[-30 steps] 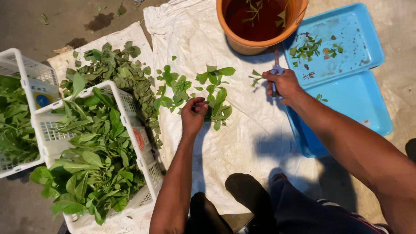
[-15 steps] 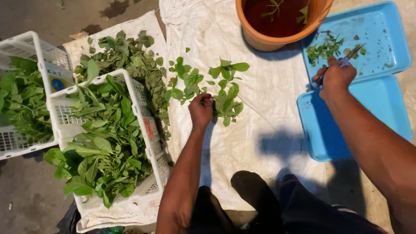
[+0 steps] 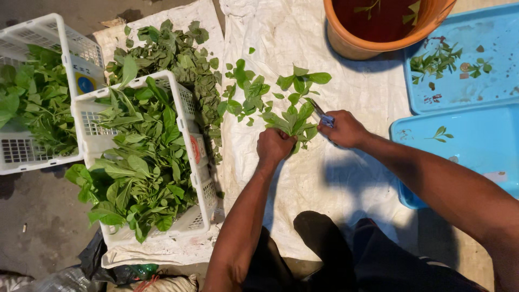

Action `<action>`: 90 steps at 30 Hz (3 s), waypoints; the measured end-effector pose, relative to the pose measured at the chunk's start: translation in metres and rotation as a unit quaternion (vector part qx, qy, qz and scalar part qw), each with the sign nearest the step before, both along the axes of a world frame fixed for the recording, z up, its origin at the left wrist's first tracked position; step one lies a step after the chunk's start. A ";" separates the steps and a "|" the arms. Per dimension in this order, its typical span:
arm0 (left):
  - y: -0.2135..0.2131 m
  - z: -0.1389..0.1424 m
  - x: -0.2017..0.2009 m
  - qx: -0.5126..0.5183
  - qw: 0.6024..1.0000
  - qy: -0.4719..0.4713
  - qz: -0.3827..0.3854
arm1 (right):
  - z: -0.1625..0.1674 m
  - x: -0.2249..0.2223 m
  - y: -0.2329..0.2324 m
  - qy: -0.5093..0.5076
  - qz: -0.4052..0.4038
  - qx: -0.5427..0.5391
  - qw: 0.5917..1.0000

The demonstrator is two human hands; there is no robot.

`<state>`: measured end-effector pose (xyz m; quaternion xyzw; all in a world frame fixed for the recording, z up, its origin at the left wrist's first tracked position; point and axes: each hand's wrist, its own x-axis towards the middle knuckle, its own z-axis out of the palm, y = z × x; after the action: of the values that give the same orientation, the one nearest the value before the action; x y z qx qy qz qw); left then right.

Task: The person sits on the floor and uses scissors to trim leaves from stems. They pick up leafy stems from a white crate, cut the leaves off, and place the cut leaves onto a white sack on the floor. The stems are discarded into a nearby bucket.

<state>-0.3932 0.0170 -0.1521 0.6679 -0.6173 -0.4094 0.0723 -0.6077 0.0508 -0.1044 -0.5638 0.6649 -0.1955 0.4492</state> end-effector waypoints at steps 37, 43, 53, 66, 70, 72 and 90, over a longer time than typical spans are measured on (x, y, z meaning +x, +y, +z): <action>-0.049 0.027 0.085 -0.066 0.820 0.514 0.243 | 0.035 0.087 -0.078 0.204 0.194 -0.068 0.957; -0.052 0.034 0.093 -0.044 0.779 0.581 0.231 | 0.041 0.092 -0.081 0.204 0.212 -0.086 0.952; -0.052 0.046 0.084 -0.166 0.860 0.428 0.221 | 0.036 0.106 -0.089 0.243 0.243 -0.063 0.937; -0.053 0.047 0.094 -0.119 0.883 0.414 0.189 | 0.046 0.105 -0.097 0.251 0.248 -0.074 0.933; -0.053 0.046 0.093 -0.076 0.888 0.427 0.156 | 0.042 0.106 -0.100 0.240 0.266 -0.099 0.929; -0.052 0.045 0.092 -0.061 0.892 0.423 0.145 | 0.040 0.106 -0.100 0.242 0.265 -0.103 0.928; -0.048 0.042 0.096 -0.092 0.925 0.359 0.083 | 0.045 0.079 -0.105 0.268 0.339 -0.141 0.891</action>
<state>-0.2973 -0.0307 -0.1105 0.5153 -0.5272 -0.5559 0.3840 -0.5287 -0.0538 -0.0597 -0.8434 0.4939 0.0351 0.2085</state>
